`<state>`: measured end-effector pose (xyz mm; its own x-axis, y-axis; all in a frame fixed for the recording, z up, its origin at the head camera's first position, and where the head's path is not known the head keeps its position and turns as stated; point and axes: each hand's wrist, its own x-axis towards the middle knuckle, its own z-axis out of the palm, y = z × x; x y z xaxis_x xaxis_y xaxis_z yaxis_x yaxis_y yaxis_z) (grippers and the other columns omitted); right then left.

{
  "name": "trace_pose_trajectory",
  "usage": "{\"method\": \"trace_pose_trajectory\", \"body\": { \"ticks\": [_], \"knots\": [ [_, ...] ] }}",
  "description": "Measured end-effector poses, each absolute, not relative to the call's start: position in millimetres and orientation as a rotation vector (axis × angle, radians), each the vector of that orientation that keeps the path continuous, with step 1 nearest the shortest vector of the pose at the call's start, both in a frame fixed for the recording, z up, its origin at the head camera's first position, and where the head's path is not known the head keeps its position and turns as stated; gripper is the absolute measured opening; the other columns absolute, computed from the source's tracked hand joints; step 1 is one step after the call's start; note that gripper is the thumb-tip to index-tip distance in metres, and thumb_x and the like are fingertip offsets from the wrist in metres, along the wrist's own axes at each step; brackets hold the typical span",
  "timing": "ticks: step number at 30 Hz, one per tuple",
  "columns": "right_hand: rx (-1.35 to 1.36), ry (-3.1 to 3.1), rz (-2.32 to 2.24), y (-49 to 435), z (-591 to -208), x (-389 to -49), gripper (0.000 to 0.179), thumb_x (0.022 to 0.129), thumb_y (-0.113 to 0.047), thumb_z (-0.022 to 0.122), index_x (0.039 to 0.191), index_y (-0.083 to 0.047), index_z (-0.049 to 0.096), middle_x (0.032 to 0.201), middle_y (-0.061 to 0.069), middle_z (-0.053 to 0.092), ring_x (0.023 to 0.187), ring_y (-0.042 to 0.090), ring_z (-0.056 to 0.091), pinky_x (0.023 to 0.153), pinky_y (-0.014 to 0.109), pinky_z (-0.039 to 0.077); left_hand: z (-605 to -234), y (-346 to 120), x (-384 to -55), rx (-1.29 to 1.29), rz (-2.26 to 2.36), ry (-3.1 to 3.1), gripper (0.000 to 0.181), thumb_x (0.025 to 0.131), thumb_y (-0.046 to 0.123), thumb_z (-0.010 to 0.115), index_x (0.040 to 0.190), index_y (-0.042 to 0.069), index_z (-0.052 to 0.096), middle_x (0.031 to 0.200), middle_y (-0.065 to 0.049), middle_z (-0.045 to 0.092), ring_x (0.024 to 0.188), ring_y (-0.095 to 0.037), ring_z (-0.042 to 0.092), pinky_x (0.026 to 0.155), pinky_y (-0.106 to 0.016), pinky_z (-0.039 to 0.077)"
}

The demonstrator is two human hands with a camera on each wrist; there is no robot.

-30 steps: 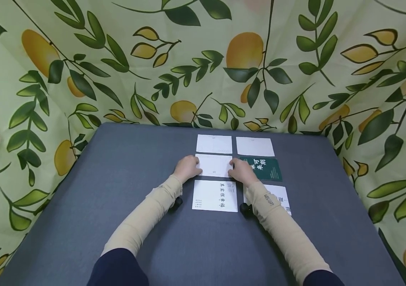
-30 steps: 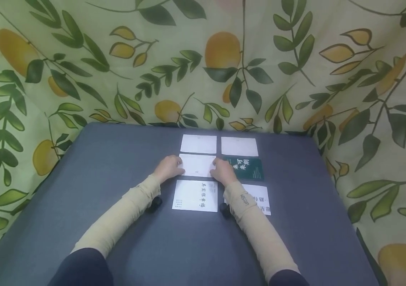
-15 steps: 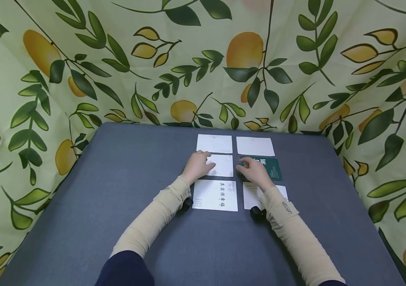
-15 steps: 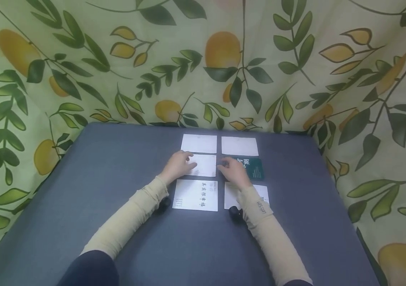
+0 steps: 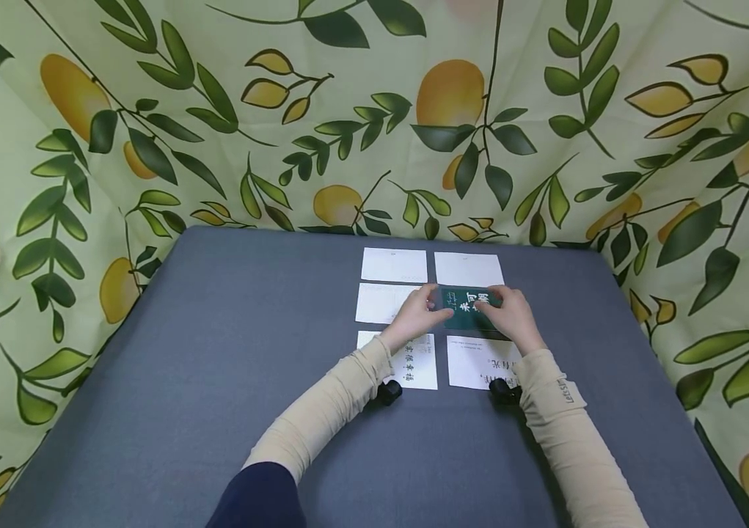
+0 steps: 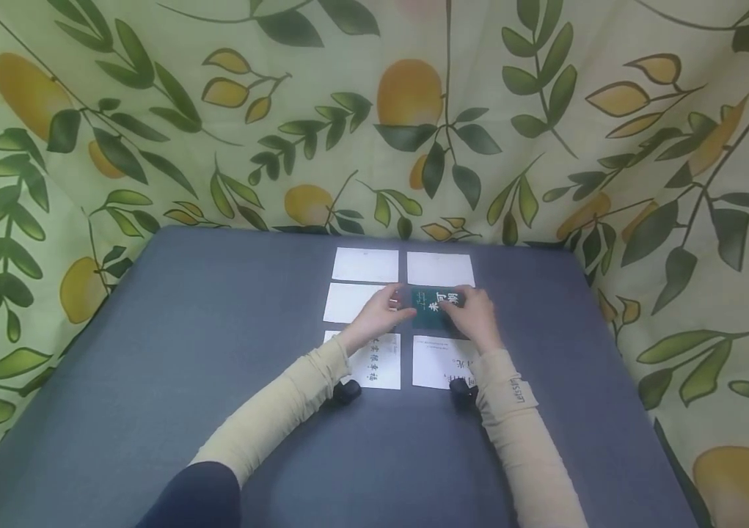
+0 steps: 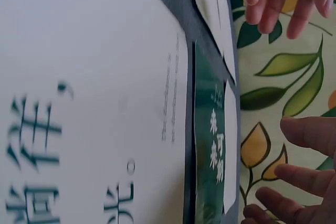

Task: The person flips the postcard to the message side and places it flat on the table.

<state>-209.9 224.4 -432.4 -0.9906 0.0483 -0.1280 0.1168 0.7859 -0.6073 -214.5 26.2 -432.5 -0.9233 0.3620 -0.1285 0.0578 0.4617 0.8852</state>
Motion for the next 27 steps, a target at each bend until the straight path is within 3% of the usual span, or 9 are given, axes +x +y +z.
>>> {"method": "trace_pose_trajectory", "body": {
  "ticks": [7,13,18,27],
  "knots": [
    [0.269,2.787,-0.917,242,-433,-210,0.077,0.09,-0.031,0.056,0.144,0.009,0.018,0.14,0.04,0.024,0.128,0.056,0.024,0.101,0.065,0.028,-440,47,-209,0.287,1.506,2.258,0.072,0.09,0.026,0.058,0.147,0.003,0.021,0.148,-0.02,0.033,0.136,-0.033,0.035,0.111,-0.045,0.031],
    [0.35,2.685,-0.922,253,-441,-207,0.088,0.089,-0.034,0.056,0.145,0.01,0.003,0.145,0.039,0.017,0.132,0.055,0.021,0.105,0.063,0.026,-446,54,-211,0.234,1.523,2.171,0.072,0.09,0.028,0.056,0.148,0.006,0.02,0.146,-0.019,0.036,0.135,-0.034,0.036,0.111,-0.049,0.029],
    [0.369,2.657,-0.959,257,-444,-205,0.09,0.09,-0.035,0.055,0.146,0.008,0.0,0.147,0.037,0.015,0.133,0.053,0.021,0.106,0.061,0.026,-447,54,-212,0.196,1.568,2.109,0.07,0.092,0.029,0.055,0.148,0.008,0.019,0.149,-0.018,0.032,0.137,-0.034,0.033,0.112,-0.048,0.027],
    [0.404,2.665,-1.052,255,-451,-206,0.085,0.09,-0.029,0.057,0.146,0.008,0.006,0.142,0.036,0.028,0.13,0.049,0.031,0.105,0.057,0.032,-451,54,-214,0.155,1.657,2.043,0.066,0.094,0.029,0.052,0.148,0.007,0.021,0.151,-0.019,0.026,0.139,-0.034,0.028,0.112,-0.048,0.027]
  ]
}}
